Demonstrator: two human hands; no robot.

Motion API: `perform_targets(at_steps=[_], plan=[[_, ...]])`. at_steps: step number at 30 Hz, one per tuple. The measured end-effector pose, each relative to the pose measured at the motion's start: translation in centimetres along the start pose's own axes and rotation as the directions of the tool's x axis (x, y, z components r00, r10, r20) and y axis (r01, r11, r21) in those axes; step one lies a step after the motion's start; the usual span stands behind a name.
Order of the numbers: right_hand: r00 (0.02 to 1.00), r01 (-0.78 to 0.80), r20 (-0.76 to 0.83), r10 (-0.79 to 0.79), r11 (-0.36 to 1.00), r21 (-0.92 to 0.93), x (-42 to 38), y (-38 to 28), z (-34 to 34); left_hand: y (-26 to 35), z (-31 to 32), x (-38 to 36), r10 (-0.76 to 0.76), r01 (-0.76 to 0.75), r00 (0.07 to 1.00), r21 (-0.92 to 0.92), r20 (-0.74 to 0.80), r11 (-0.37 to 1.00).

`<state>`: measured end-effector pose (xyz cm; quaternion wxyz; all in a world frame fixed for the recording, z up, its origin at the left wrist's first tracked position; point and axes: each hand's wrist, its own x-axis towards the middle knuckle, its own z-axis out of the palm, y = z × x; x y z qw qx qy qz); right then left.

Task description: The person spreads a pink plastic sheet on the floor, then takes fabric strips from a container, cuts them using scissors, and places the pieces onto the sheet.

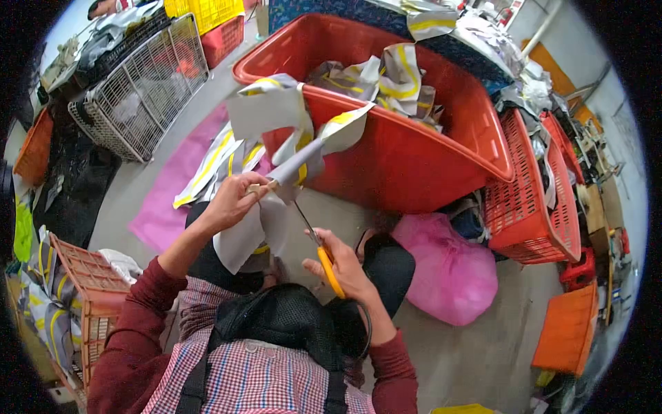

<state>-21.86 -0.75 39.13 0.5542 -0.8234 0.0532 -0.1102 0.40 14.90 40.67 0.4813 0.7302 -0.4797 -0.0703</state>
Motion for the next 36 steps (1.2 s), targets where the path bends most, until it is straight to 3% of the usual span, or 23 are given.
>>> perform_targets(at_steps=[2,3,5,9,12,16,29,31,33,35,36], plan=[[0.98,-0.167,0.089,0.179,0.977,-0.13,0.9,-0.4,0.2,1.0,-1.0,-0.7,-0.109,0.11,0.993,-0.02,0.046,0.994],[0.977,-0.172,0.1,0.186,0.977,-0.129,1.4,-0.3,0.4,1.2,-1.4,-0.8,-0.194,0.197,0.977,-0.032,0.084,0.98],[0.982,-0.14,0.091,0.168,0.957,-0.256,2.4,-0.2,0.6,0.6,-1.4,-1.1,-0.201,0.211,0.975,-0.103,0.098,0.972],[0.992,-0.066,0.086,0.088,0.971,-0.229,4.0,0.2,0.7,0.6,-1.8,-1.0,-0.239,0.274,0.954,-0.203,0.179,0.94],[0.977,-0.135,0.123,0.173,0.953,-0.271,5.1,-1.0,0.1,0.4,-1.9,-0.9,-0.249,0.298,0.947,-0.263,0.202,0.918],[0.98,-0.11,0.131,0.147,0.96,-0.256,5.7,-0.9,-0.1,1.1,-2.0,-0.8,-0.292,0.362,0.928,-0.376,0.232,0.853],[0.994,-0.069,0.064,0.084,0.976,-0.205,5.1,0.3,0.7,-1.0,0.0,-2.1,-0.313,0.414,0.906,-0.454,0.284,0.789],[0.995,-0.096,-0.001,0.097,0.984,-0.147,4.2,1.6,1.1,-2.7,1.4,-2.8,-0.217,0.234,0.97,-0.169,0.112,0.957],[0.996,-0.092,-0.011,0.092,0.973,-0.211,2.8,2.0,0.9,-5.0,2.8,-3.3,-0.244,0.263,0.959,-0.125,0.147,0.957],[0.982,-0.191,-0.041,0.187,0.968,-0.16,1.1,2.3,0.5,-6.2,4.0,-3.1,-0.284,0.297,0.934,-0.027,0.219,0.955],[0.985,-0.167,-0.058,0.16,0.975,-0.149,0.3,3.3,0.4,-6.8,4.6,-2.9,-0.446,0.445,0.856,0.067,0.262,0.893]])
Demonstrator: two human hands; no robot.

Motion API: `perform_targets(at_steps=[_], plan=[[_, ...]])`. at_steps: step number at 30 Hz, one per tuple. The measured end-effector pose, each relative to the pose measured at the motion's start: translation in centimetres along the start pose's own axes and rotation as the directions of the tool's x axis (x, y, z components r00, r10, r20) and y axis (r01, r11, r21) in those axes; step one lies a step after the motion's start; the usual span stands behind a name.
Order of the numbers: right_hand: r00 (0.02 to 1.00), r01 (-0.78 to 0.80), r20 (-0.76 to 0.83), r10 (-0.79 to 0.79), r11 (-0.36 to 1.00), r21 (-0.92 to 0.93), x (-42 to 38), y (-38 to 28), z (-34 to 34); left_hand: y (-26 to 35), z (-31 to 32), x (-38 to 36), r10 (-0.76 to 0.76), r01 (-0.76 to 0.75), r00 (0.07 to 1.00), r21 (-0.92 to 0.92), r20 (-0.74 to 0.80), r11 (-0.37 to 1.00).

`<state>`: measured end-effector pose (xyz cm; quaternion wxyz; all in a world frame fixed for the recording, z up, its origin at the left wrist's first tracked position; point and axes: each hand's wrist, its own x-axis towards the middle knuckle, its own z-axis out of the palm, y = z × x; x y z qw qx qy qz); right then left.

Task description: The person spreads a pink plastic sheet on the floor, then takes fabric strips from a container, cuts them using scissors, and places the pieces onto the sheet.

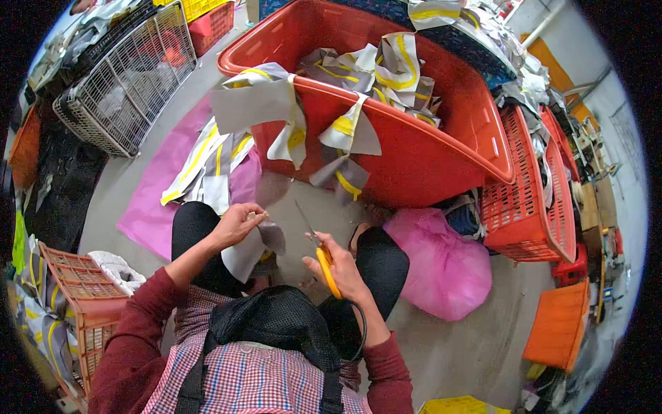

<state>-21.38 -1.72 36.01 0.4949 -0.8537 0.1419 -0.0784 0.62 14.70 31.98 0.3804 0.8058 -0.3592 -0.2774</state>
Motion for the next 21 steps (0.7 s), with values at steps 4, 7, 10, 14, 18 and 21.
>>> perform_targets(at_steps=[4,7,10,14,18,21], plan=[[0.984,-0.02,-0.165,0.059,0.973,0.229,-1.2,2.7,-0.1,-0.3,0.6,4.3,0.296,-0.273,0.948,0.181,-0.119,0.945],[0.968,-0.008,-0.222,0.118,0.896,0.443,-0.8,4.2,-0.1,3.7,-0.1,7.1,0.496,-0.476,0.849,0.146,-0.181,0.867],[0.963,0.002,-0.223,0.154,0.819,0.573,-0.9,3.4,-0.7,8.2,-0.6,8.6,0.415,-0.407,0.9,0.086,-0.132,0.909],[0.956,0.023,-0.233,0.179,0.744,0.668,-0.6,3.0,-1.0,9.3,3.2,12.1,0.359,-0.354,0.904,0.065,-0.233,0.933],[0.959,0.025,-0.215,0.184,0.701,0.713,-0.3,3.3,-0.7,10.8,6.9,15.0,0.34,-0.301,0.92,0.203,-0.194,0.932],[0.959,0.022,-0.23,0.167,0.763,0.646,-0.4,2.6,-1.0,11.2,8.9,16.2,0.244,-0.251,0.96,-0.041,-0.139,0.967]])
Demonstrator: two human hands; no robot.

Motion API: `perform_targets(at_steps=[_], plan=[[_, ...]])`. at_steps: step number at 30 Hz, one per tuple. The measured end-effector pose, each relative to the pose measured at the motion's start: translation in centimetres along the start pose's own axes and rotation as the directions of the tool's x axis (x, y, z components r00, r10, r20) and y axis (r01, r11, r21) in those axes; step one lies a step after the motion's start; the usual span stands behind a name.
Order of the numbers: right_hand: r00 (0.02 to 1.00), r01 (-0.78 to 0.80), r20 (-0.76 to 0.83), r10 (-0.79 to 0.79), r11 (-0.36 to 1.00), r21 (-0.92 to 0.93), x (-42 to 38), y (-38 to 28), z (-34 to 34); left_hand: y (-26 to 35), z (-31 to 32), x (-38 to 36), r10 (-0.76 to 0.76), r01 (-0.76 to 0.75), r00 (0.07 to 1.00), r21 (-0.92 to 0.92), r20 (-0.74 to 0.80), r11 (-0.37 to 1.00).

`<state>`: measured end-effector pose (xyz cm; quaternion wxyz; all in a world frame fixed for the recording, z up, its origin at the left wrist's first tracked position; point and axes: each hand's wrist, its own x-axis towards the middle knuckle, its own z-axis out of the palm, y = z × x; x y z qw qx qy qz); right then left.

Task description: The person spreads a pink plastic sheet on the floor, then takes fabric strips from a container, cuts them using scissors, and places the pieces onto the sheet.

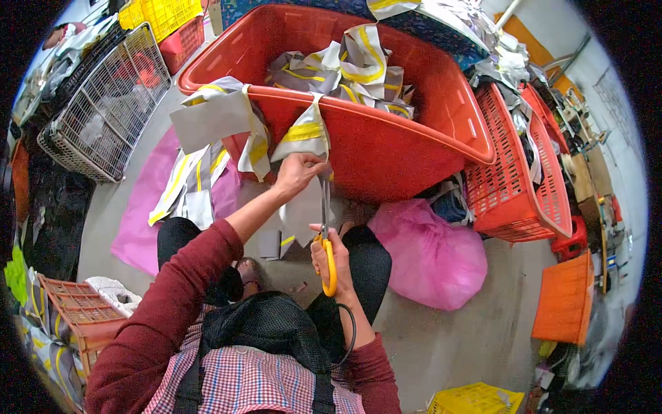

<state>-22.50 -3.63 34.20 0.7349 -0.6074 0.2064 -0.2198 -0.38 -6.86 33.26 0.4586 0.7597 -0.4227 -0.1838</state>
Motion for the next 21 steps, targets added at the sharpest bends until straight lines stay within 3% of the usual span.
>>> perform_targets(at_steps=[2,6,10,12,14,16,17,18,20,21], plan=[[1.0,-0.008,-0.012,0.008,1.0,0.005,0.1,-0.1,0.0,0.0,0.7,0.0,-0.008,-0.009,0.988,-0.106,-0.152,0.994],[1.0,-0.003,0.015,0.004,0.999,-0.054,0.1,0.4,0.2,-0.8,1.1,-0.2,-0.093,0.052,0.979,-0.225,-0.179,0.973],[0.999,0.011,0.042,-0.009,0.999,-0.052,0.3,0.6,1.0,-1.0,2.5,1.2,-0.046,-0.03,0.95,-0.238,-0.308,0.971],[0.999,0.04,0.031,-0.038,0.998,-0.044,0.3,1.4,1.1,-0.2,2.4,2.2,-0.151,0.12,0.986,-0.311,-0.077,0.943],[1.0,0.005,0.001,-0.005,0.999,0.033,0.2,1.3,1.4,-0.1,2.3,3.0,-0.193,0.153,0.977,-0.329,-0.092,0.932],[0.998,0.059,-0.024,-0.059,0.998,0.017,0.0,1.5,1.2,-0.7,1.7,3.5,-0.242,0.244,0.969,-0.285,0.043,0.927],[0.997,0.073,-0.005,-0.073,0.995,0.063,0.0,1.6,1.0,0.6,0.5,2.1,-0.254,0.253,0.967,-0.221,0.027,0.942],[0.996,0.083,0.013,-0.084,0.99,0.113,0.1,1.8,0.9,0.5,0.3,1.3,-0.236,0.237,0.971,-0.219,0.032,0.947],[0.996,0.09,-0.031,-0.088,0.991,0.094,0.2,1.5,1.0,-0.3,0.1,0.1,-0.126,0.129,0.991,-0.552,0.045,0.823],[0.996,0.094,-0.019,-0.092,0.992,0.084,0.5,1.6,1.0,-0.5,0.1,0.1,-0.071,0.069,0.997,-0.561,0.019,0.825]])
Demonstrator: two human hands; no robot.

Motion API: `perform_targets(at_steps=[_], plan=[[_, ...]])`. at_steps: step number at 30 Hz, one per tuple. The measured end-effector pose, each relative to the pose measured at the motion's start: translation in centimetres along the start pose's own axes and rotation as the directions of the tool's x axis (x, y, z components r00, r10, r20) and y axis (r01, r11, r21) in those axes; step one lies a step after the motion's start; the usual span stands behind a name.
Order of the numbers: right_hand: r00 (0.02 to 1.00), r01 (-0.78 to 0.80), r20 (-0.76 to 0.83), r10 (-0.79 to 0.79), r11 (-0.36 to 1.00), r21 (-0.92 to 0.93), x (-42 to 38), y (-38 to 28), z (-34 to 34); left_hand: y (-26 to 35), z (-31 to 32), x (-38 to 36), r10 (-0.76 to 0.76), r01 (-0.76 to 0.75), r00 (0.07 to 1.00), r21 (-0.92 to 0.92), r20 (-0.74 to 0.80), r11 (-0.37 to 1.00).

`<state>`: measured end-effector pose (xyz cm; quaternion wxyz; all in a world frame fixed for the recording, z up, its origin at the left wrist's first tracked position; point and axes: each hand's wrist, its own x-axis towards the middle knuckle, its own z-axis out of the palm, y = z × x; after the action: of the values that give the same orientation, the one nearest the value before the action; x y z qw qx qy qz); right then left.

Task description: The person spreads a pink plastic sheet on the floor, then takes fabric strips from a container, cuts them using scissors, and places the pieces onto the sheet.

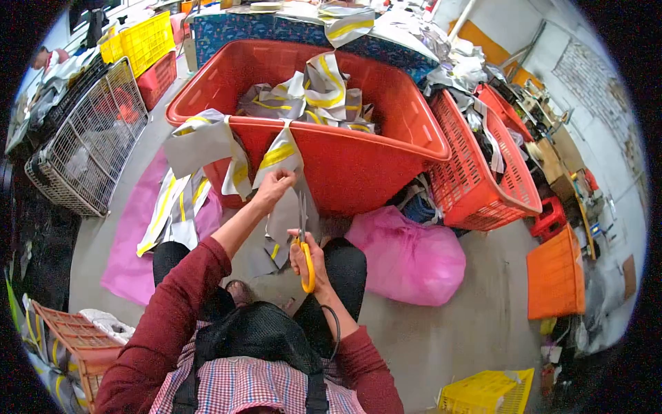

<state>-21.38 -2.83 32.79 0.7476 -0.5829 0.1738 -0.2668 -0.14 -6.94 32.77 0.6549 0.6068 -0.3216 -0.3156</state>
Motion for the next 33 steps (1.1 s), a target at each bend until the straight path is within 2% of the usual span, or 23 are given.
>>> perform_targets(at_steps=[5,7,8,9,11,12,13,15,16,18,21,25,27,29,30,31,32,33], plan=[[0.998,0.046,0.036,-0.045,0.998,-0.048,-0.1,-0.1,0.4,0.1,1.6,1.8,-0.009,0.008,1.0,-0.012,-0.021,1.0],[0.999,0.041,0.023,-0.041,0.999,0.003,-0.6,-0.2,0.6,-0.7,2.0,2.8,-0.13,0.134,0.99,0.071,-0.062,0.988],[0.999,0.046,0.007,-0.046,0.999,0.009,-0.8,-0.3,0.6,-1.2,1.8,3.3,-0.211,0.212,0.977,0.073,-0.019,0.974],[0.999,0.035,0.01,-0.035,0.999,0.016,-0.8,-0.3,0.5,-2.1,1.6,3.3,-0.222,0.223,0.975,0.076,-0.026,0.972],[0.999,0.041,-0.012,-0.041,0.999,0.03,-0.7,-0.4,0.2,-1.7,1.9,2.2,-0.077,0.155,0.94,0.215,-0.331,0.964],[0.999,0.043,-0.028,-0.041,0.996,0.078,-0.6,-0.2,0.0,-1.6,1.8,1.7,-0.077,0.186,0.913,0.241,-0.401,0.953],[0.999,0.033,-0.025,-0.031,0.996,0.081,-0.6,0.0,-0.1,-2.2,1.8,1.6,-0.085,0.196,0.91,0.24,-0.407,0.951],[0.999,0.001,-0.037,0.003,0.996,0.093,-0.2,0.0,-0.3,-2.9,1.9,1.8,0.182,0.015,0.862,0.383,-0.473,0.923],[1.0,-0.006,-0.015,0.006,1.0,0.009,-0.1,-0.5,-0.4,-2.3,1.8,1.8,0.182,0.018,0.86,0.384,-0.477,0.923],[1.0,0.003,0.001,-0.003,1.0,-0.028,0.1,-0.3,-0.6,-0.5,1.9,1.5,0.067,0.08,0.947,0.436,-0.313,0.897],[1.0,0.007,0.003,-0.007,0.999,-0.04,0.0,-0.7,-0.7,-0.3,2.8,2.1,-0.021,0.158,0.955,0.444,-0.297,0.882],[1.0,0.016,-0.016,-0.016,1.0,0.003,0.0,-0.7,-0.8,-0.8,3.8,2.2,-0.019,0.174,0.946,0.46,-0.323,0.871],[0.999,0.031,-0.008,-0.031,1.0,0.0,0.1,-0.6,-1.0,-0.9,3.8,2.2,-0.086,0.218,0.954,0.464,-0.288,0.859],[0.999,0.038,0.005,-0.038,0.999,-0.023,-0.1,-0.8,-0.9,-0.8,3.3,0.4,0.072,0.042,0.972,0.462,-0.226,0.886],[0.999,0.04,0.029,-0.039,0.999,-0.03,-0.1,-0.6,-1.2,-1.5,2.7,-0.9,0.244,-0.133,0.953,0.476,-0.181,0.869],[0.998,0.042,0.039,-0.041,0.999,-0.026,-0.2,-0.9,-1.2,-0.2,1.4,-3.1,0.258,-0.161,0.959,0.522,-0.117,0.838],[0.997,0.023,0.078,-0.017,0.996,-0.084,-0.2,-1.4,-1.2,-0.1,0.0,-4.7,0.391,-0.282,0.917,0.559,-0.084,0.78],[0.993,0.003,0.115,0.014,0.99,-0.143,-0.3,-1.6,-1.1,1.4,-1.6,-6.9,0.32,-0.23,0.943,0.524,-0.086,0.82]])
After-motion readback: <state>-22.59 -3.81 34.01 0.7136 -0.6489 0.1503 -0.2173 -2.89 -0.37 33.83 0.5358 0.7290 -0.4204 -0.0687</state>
